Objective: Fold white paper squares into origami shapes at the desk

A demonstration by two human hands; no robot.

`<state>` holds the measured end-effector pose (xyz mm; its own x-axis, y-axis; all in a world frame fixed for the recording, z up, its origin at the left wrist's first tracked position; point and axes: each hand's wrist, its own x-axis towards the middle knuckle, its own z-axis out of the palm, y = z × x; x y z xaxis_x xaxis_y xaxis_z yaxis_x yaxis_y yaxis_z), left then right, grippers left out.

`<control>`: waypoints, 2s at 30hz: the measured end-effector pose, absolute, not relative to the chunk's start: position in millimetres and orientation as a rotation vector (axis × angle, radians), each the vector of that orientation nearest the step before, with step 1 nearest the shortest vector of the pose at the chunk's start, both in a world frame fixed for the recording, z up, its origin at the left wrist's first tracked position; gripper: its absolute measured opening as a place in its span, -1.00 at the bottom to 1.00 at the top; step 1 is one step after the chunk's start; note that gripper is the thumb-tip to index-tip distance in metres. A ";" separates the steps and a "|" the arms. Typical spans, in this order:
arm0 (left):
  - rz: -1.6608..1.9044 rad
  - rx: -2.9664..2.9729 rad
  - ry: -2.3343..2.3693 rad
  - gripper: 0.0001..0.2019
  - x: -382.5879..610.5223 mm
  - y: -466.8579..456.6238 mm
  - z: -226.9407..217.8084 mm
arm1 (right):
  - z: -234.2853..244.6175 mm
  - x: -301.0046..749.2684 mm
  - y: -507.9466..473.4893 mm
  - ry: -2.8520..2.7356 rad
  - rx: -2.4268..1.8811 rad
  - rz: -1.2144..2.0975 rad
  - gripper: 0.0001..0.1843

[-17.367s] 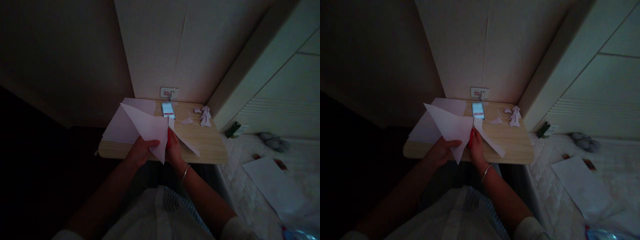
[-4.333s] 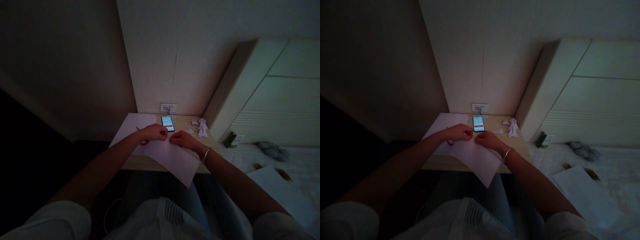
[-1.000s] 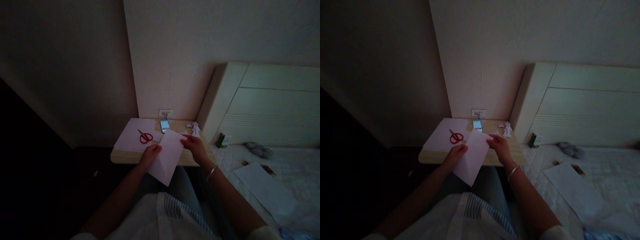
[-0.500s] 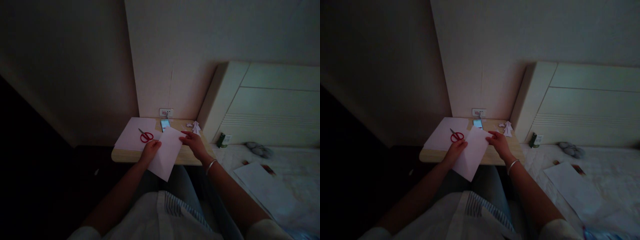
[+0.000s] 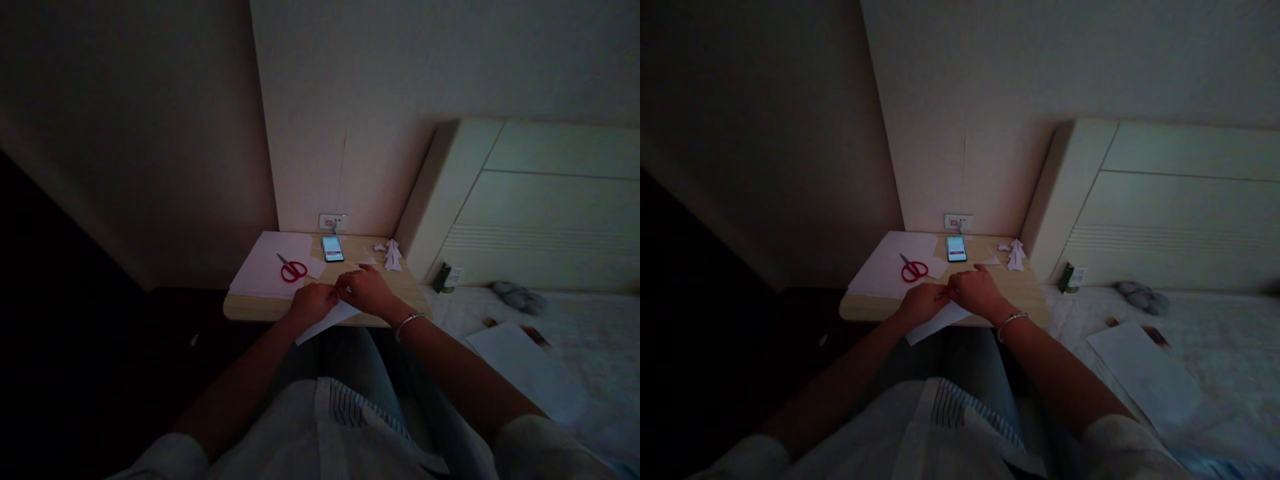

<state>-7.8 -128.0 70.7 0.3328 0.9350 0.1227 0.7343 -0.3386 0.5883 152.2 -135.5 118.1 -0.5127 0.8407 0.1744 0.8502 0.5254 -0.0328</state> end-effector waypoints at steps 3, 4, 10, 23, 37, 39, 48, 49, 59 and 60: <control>0.532 2.254 1.489 -0.70 -7.3 -129.1 74.7 | 118.2 147.1 -135.5 -2.596 -1.602 -0.115 -0.76; 0.505 2.276 1.490 -0.70 -7.7 -129.2 75.5 | 117.4 146.5 -135.8 -2.595 -1.632 -0.128 -0.75; 0.385 2.383 1.427 -0.71 -11.2 -127.8 77.0 | 110.2 148.0 -137.8 -2.627 -1.583 -0.110 -0.79; 0.353 2.391 1.347 -0.77 -43.8 -104.0 70.6 | 85.1 198.4 -128.0 -2.329 -1.532 0.338 -0.73; 0.357 2.457 1.382 -0.74 -35.6 -107.3 68.8 | 94.7 172.1 -127.3 -2.466 -1.406 0.216 -0.77; 0.332 2.457 1.412 -0.73 -44.3 -106.7 68.2 | 95.8 178.1 -124.9 -2.433 -1.441 0.207 -0.75; 0.324 2.522 1.385 -0.71 -37.2 -111.5 80.6 | 94.5 166.1 -128.7 -2.503 -1.396 0.239 -0.70; 0.320 2.531 1.370 -0.71 -35.5 -112.0 82.1 | 94.1 163.9 -129.1 -2.538 -1.414 0.214 -0.72; 0.208 2.587 1.285 -0.72 -52.9 -104.9 82.4 | 93.9 169.7 -126.3 -2.606 -1.388 0.189 -0.74; 0.198 2.591 1.295 -0.72 -57.0 -103.7 82.0 | 94.0 171.6 -125.8 -2.598 -1.386 0.193 -0.74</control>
